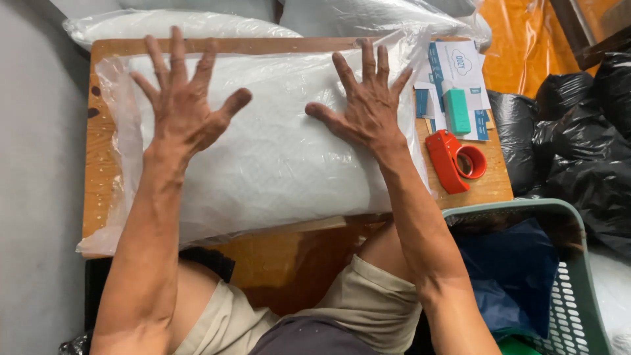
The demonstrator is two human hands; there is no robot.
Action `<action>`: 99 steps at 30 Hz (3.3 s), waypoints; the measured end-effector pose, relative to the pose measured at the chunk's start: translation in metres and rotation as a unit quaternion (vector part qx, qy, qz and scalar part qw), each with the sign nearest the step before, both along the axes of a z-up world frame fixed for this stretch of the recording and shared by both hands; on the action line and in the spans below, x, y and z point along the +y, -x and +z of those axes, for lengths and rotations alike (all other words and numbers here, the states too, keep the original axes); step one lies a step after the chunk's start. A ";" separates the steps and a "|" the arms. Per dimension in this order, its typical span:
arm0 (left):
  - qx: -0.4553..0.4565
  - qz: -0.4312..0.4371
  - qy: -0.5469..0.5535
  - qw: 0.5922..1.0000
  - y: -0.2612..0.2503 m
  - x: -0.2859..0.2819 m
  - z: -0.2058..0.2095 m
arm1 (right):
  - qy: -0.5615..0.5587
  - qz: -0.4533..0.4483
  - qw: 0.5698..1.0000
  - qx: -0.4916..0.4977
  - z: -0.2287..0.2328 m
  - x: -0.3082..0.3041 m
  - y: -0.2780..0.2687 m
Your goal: The person is using a small green block to brush or rub the surface of a pillow encased in a plastic bag, likely to smooth the plastic or remove dust.
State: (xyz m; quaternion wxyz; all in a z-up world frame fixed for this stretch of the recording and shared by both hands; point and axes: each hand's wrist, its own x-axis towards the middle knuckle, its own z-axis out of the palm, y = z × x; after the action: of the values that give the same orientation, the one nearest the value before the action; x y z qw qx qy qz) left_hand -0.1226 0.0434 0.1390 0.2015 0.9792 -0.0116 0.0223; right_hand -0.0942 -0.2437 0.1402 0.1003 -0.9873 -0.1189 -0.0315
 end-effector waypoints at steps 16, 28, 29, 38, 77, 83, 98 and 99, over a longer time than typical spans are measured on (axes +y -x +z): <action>0.015 -0.005 0.020 1.000 0.000 -0.019 -0.047 | -0.021 -0.016 0.993 0.112 -0.039 0.008 -0.012; 0.088 -0.116 -0.034 0.989 0.023 -0.068 -0.036 | -0.083 -0.026 0.994 0.067 -0.062 -0.010 -0.010; 0.015 -0.114 -0.027 0.993 0.023 -0.066 -0.049 | -0.136 -0.011 0.990 0.046 -0.063 -0.016 -0.014; -0.084 -0.111 -0.019 0.990 0.030 -0.057 -0.079 | -0.060 -0.091 0.982 -0.157 -0.083 -0.163 -0.003; -0.174 -0.082 -0.009 0.981 0.035 -0.065 -0.080 | -0.075 -0.005 0.945 -0.317 0.001 -0.087 -0.104; -0.158 -0.065 0.010 0.985 0.041 -0.067 -0.078 | -0.035 0.147 0.972 -0.178 -0.027 0.097 -0.102; -0.190 -0.042 -0.013 0.981 0.043 -0.068 -0.086 | 0.189 -0.277 0.942 0.023 -0.074 -0.170 -0.164; -0.189 -0.041 -0.018 0.981 0.042 -0.069 -0.085 | 0.122 -0.267 0.955 -0.036 -0.069 -0.174 -0.157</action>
State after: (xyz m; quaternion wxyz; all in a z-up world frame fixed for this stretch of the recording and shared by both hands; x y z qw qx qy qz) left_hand -0.1648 -0.0261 0.0537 0.1784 0.9596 -0.0899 0.1982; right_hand 0.0627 -0.4176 0.0709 -0.0370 -0.9860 0.1428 -0.0775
